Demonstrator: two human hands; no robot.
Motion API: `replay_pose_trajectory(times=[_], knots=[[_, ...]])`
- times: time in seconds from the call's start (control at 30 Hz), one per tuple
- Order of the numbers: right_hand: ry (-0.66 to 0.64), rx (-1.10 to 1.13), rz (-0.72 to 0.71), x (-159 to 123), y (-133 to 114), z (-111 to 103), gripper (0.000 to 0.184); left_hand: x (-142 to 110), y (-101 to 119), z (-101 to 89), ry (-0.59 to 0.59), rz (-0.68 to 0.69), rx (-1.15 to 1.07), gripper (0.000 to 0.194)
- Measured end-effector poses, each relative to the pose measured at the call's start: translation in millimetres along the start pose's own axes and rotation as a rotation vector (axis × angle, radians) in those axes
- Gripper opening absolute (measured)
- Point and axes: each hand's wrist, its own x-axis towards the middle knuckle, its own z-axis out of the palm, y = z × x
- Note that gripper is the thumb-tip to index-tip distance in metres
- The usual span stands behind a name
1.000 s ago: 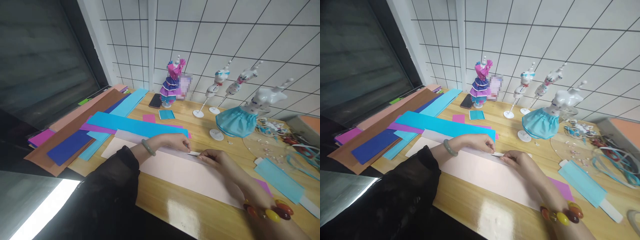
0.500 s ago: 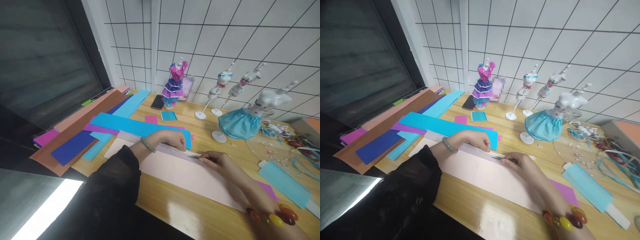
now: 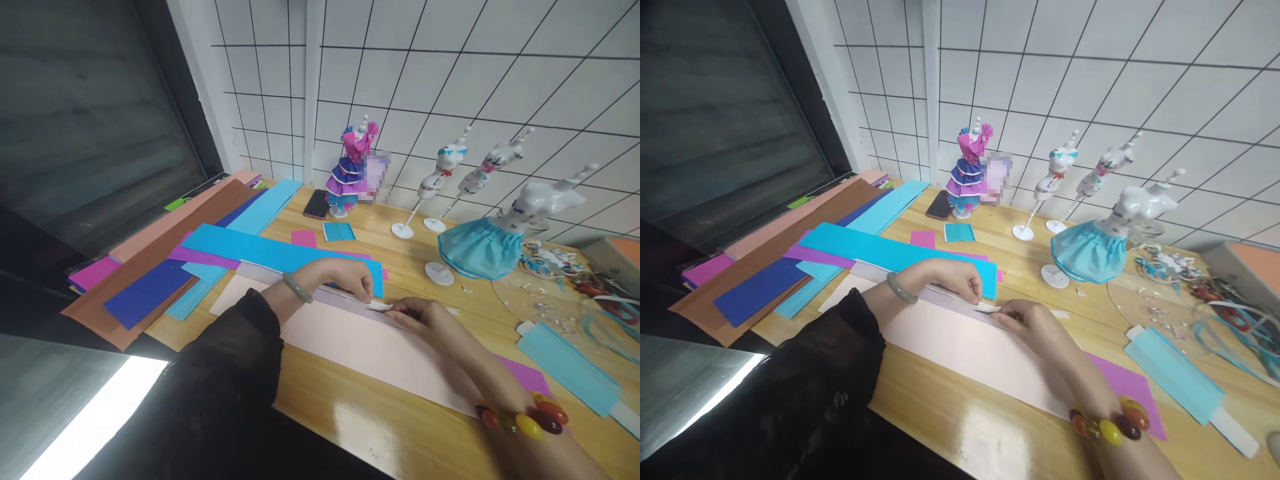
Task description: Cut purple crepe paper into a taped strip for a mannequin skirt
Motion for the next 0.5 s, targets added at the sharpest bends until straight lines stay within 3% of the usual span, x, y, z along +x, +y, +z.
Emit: replay_pose_trajectory(times=[0.5], knots=[[0.013, 0.03, 0.028, -1.5, 2.2, 3.9, 0.044, -1.5, 1.3, -3.0, 0.004, -0.037, 0.07, 0.033]])
